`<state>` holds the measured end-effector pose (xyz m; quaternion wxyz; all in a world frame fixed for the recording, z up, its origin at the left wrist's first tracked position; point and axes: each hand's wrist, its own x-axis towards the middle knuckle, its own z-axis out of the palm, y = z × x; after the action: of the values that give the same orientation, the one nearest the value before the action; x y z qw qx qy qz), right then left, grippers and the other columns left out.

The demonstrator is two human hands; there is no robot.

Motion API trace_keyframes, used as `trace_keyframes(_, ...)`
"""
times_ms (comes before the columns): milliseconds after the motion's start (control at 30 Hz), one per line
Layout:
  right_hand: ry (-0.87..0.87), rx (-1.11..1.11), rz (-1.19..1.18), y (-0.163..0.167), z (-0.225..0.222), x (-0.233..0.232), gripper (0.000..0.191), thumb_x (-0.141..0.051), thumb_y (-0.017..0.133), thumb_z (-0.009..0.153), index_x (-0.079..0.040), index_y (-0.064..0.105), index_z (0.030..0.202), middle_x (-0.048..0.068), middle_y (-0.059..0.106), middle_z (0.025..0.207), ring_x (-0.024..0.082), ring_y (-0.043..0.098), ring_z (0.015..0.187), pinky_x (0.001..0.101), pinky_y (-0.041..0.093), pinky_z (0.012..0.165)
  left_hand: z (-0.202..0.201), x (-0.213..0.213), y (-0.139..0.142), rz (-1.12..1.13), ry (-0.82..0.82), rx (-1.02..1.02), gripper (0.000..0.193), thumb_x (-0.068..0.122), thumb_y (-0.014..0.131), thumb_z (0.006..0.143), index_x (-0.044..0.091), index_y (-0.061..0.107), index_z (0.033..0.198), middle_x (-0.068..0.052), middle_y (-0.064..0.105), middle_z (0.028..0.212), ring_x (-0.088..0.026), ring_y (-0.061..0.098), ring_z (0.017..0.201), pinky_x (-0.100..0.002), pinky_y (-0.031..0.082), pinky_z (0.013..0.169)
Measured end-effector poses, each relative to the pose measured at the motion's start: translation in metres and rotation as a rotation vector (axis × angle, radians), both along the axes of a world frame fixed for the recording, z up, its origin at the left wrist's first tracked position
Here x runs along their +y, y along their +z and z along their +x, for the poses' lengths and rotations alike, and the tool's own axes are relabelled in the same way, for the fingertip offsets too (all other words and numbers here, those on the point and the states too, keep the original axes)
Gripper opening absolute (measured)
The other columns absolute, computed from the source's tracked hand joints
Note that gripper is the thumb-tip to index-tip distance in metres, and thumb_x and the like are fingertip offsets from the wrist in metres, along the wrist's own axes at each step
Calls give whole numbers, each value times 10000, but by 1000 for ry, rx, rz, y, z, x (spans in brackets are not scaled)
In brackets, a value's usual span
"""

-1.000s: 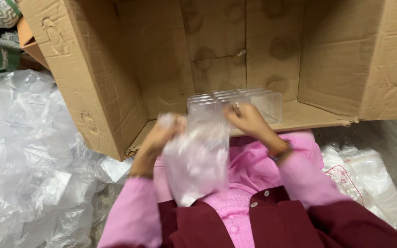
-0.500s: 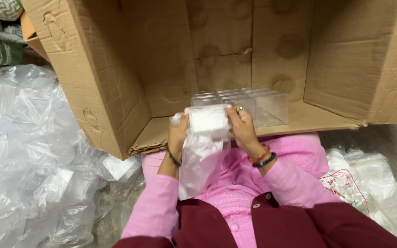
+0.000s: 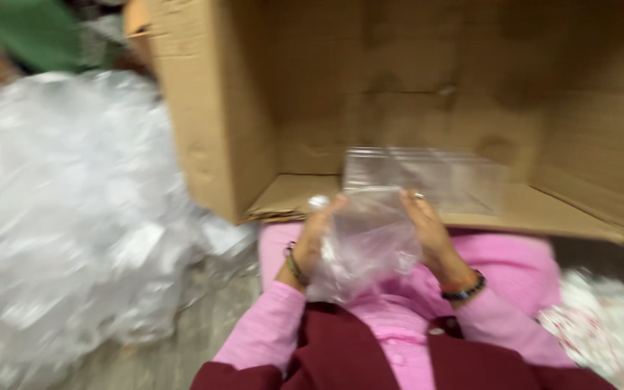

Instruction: The person sits on the floor and packs clear plastic boxes into clear plastic bags, twisting the bags closed and placing the bagged boxes into a large cardboard carton in front of them, repeating the cycle one box at a time.

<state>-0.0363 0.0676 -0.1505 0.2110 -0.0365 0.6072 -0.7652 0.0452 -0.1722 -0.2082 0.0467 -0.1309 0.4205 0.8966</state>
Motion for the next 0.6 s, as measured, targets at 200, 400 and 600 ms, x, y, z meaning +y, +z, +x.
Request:
trace_keyframes(200,227,119,-69,38,11,-51,265,-271,561,1038,-71,637,1193,-21,683,1050,66,621,938,233,501,803,60,21,35,-378,-678,161,696,468,697,964,-5,552,1454,-55,650,1288,-165,598,1159,-392,502,1021)
trace_keyframes(400,464,765,489,35,49,-95,234,-245,626,985,-46,658,1104,0,691,891,82,626,781,253,505,673,124,-59,107,-154,-329,561,768,530,691,925,5,531,1460,-98,616,1374,-245,591,1293,-398,473,1105)
trace_keyframes(600,332,676,543,50,38,-71,225,-220,689,925,-20,676,1027,17,688,747,100,611,637,272,501,547,83,-305,160,-459,687,-104,871,654,704,881,-35,587,1400,-168,614,1386,-331,573,1321,-410,470,1060)
